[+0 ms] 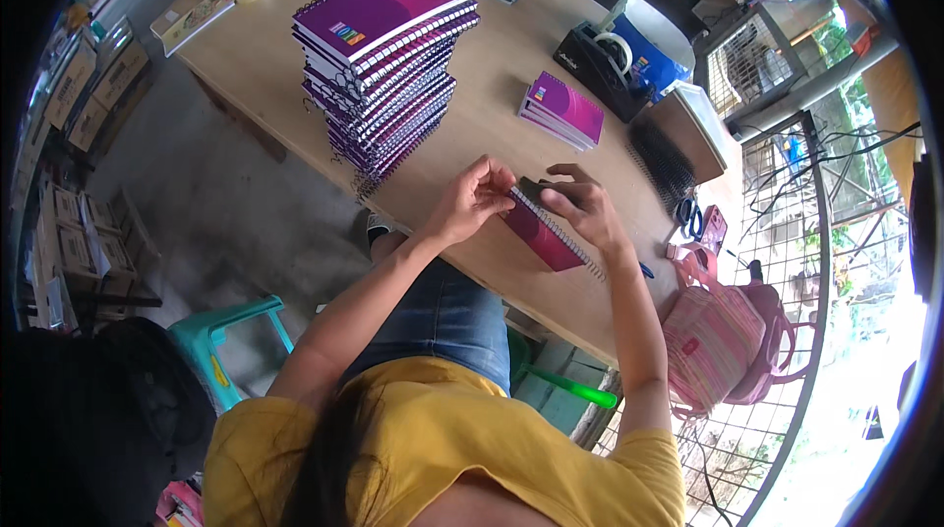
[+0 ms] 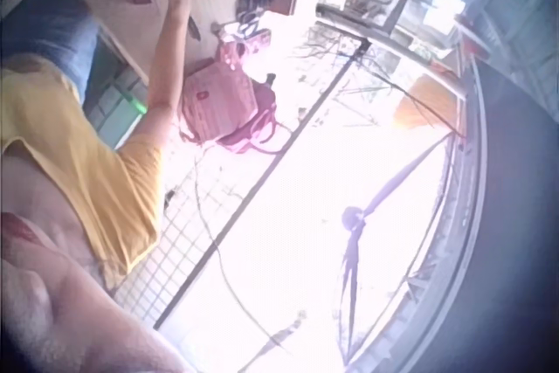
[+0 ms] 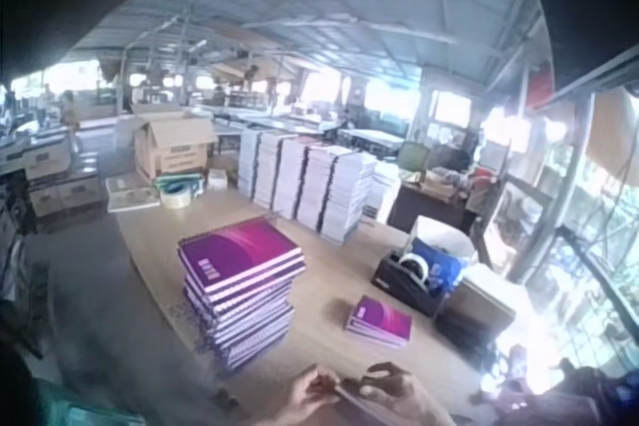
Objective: The person applies adhesive strips to the edges of purple notebooks and places them in a stack.
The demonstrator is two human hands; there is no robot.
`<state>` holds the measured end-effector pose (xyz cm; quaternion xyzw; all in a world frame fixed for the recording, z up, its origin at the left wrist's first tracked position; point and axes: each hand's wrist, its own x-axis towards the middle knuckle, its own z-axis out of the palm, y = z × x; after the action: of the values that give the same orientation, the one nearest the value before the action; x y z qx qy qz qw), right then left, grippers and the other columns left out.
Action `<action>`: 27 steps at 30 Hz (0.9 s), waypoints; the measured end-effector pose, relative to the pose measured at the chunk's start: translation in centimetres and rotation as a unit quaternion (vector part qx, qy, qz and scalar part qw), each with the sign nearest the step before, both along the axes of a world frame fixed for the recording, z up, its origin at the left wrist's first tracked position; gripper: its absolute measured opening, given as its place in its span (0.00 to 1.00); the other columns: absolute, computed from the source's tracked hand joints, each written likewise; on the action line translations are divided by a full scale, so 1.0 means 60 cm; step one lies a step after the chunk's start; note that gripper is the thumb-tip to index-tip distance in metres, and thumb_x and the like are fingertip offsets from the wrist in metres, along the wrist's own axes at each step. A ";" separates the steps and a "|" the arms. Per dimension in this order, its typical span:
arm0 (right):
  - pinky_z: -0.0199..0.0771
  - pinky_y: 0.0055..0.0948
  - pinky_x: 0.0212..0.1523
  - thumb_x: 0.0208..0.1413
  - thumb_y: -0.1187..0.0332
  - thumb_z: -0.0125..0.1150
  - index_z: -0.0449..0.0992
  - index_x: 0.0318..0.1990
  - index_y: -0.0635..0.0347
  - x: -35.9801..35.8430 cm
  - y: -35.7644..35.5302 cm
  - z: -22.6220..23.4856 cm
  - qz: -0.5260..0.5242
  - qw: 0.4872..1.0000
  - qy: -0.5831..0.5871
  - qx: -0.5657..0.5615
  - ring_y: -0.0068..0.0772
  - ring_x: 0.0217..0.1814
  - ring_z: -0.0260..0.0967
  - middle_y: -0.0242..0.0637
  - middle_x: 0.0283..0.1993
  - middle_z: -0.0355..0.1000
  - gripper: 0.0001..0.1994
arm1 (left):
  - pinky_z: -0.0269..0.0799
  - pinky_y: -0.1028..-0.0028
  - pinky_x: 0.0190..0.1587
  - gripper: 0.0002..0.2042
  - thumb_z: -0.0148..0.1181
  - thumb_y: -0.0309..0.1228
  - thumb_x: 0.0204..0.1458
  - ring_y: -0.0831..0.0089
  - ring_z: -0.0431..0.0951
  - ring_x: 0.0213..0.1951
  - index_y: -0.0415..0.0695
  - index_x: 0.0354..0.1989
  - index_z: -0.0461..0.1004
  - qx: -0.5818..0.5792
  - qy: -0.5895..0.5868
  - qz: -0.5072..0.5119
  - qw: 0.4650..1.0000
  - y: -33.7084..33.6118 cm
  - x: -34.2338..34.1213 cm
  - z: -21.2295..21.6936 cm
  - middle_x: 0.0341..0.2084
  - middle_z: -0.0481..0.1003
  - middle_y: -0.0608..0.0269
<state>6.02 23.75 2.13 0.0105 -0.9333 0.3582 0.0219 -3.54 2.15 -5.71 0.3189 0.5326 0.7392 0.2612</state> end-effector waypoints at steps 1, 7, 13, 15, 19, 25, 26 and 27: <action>0.70 0.40 0.59 0.62 0.53 0.61 0.81 0.53 0.61 0.021 0.009 0.004 -0.019 0.997 -0.002 -0.074 0.52 0.62 0.71 0.54 0.64 0.68 0.21 | 0.77 0.79 0.45 0.14 0.63 0.15 0.55 0.80 0.77 0.39 0.42 0.46 0.69 0.011 -0.021 -0.014 1.000 0.001 -0.001 -0.002 0.38 0.73 0.68; 0.57 0.57 0.69 0.56 0.51 0.65 0.64 0.71 0.52 0.223 0.068 -0.043 -0.229 0.956 0.052 0.177 0.65 0.73 0.54 0.55 0.72 0.57 0.36 | 0.75 0.82 0.41 0.21 0.60 0.16 0.57 0.83 0.74 0.36 0.44 0.59 0.69 0.062 -0.020 0.038 0.997 -0.016 0.012 0.034 0.46 0.77 0.65; 0.45 0.66 0.72 0.58 0.54 0.64 0.61 0.72 0.46 0.287 0.018 -0.089 -0.349 0.895 -0.006 0.278 0.66 0.74 0.51 0.48 0.73 0.57 0.34 | 0.72 0.84 0.40 0.22 0.59 0.17 0.59 0.87 0.72 0.37 0.43 0.62 0.69 0.029 -0.030 -0.006 0.999 -0.013 0.013 0.025 0.46 0.79 0.63; 0.45 0.67 0.71 0.59 0.54 0.63 0.63 0.70 0.47 0.278 0.017 -0.086 -0.347 0.892 -0.002 0.290 0.63 0.72 0.54 0.47 0.70 0.61 0.32 | 0.72 0.83 0.41 0.22 0.59 0.17 0.59 0.87 0.73 0.38 0.41 0.63 0.69 0.040 -0.018 0.002 0.999 -0.008 0.017 0.028 0.46 0.79 0.63; 0.56 0.62 0.65 0.59 0.57 0.64 0.69 0.65 0.55 0.282 0.041 -0.104 -0.345 0.882 0.022 0.321 0.57 0.62 0.65 0.45 0.60 0.68 0.28 | 0.74 0.82 0.42 0.23 0.60 0.18 0.59 0.86 0.74 0.40 0.40 0.64 0.67 0.054 0.015 0.043 0.998 -0.003 0.025 0.035 0.43 0.78 0.63; 0.74 0.45 0.46 0.52 0.67 0.71 0.75 0.57 0.61 0.219 0.013 0.015 -0.260 0.913 0.236 0.208 0.52 0.47 0.73 0.47 0.50 0.72 0.24 | 0.74 0.82 0.43 0.27 0.62 0.20 0.58 0.84 0.75 0.40 0.43 0.67 0.65 -0.003 0.018 0.047 0.999 -0.014 0.030 0.059 0.40 0.78 0.65; 0.76 0.42 0.43 0.51 0.68 0.72 0.76 0.56 0.62 0.198 -0.007 0.053 -0.213 0.920 0.244 0.222 0.52 0.46 0.74 0.47 0.49 0.73 0.24 | 0.74 0.82 0.42 0.27 0.62 0.20 0.58 0.84 0.76 0.40 0.43 0.67 0.65 -0.009 0.024 0.054 0.998 -0.019 0.033 0.060 0.40 0.78 0.65; 0.75 0.43 0.46 0.48 0.68 0.73 0.77 0.55 0.61 0.183 -0.024 0.079 -0.179 0.923 0.252 0.227 0.50 0.46 0.74 0.46 0.48 0.73 0.24 | 0.74 0.82 0.42 0.28 0.62 0.20 0.58 0.84 0.76 0.39 0.43 0.68 0.65 -0.011 0.031 0.057 0.998 -0.020 0.035 0.063 0.39 0.78 0.65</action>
<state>16.97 22.32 6.88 -0.0622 -0.9396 0.1119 0.3175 -1.45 0.92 -1.91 0.3080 0.5659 0.7366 0.2057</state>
